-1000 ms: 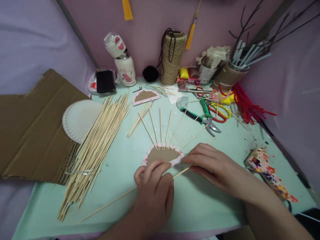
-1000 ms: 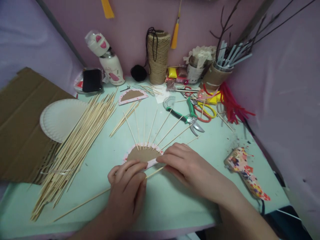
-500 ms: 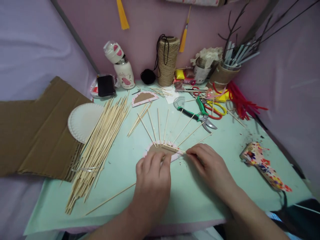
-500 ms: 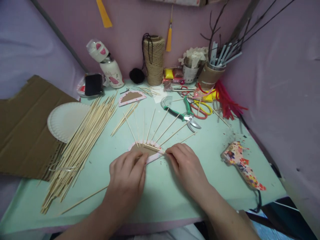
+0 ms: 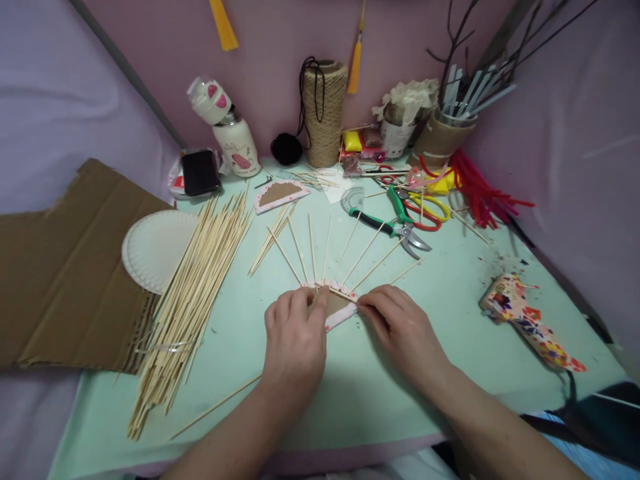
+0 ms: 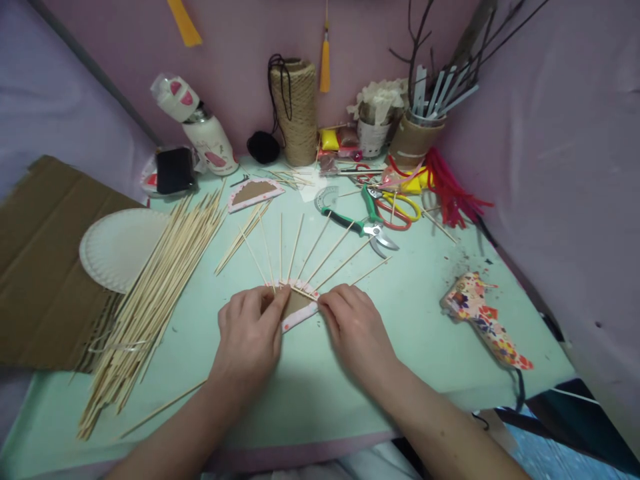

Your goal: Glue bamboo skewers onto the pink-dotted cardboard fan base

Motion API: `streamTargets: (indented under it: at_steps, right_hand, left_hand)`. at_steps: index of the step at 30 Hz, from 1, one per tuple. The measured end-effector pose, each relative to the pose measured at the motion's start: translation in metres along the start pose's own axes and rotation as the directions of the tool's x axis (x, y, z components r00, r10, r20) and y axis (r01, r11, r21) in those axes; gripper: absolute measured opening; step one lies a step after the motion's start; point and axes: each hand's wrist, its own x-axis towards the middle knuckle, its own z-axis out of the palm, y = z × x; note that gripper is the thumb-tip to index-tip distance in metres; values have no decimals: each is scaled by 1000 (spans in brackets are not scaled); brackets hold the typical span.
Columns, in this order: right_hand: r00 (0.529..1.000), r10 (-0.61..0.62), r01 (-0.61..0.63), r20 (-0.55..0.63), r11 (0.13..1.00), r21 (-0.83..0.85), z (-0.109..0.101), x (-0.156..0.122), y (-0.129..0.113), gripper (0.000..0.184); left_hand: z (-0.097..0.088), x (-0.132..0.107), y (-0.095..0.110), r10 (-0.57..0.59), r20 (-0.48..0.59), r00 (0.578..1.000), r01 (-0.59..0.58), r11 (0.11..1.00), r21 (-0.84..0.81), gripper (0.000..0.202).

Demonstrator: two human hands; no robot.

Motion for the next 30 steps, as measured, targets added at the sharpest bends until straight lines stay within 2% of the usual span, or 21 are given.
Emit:
streamTargets:
  at_steps: [8,18,30]
  right_hand:
    - [1000,-2,2,13,1000,-19,2,-1,0,13]
    - [1000,-8,9,13,998,-68,3,-1,-1,17]
    - [999,-13,15,31,997,-81,3,-2,-1,19]
  left_hand:
    - [3,0,0,-12,73,997,13,1000,-22,47]
    - [5,-1,0,-3,83,997,2,1000,15,46]
    - [0,5,2,27,129,991,-35,998,59,45]
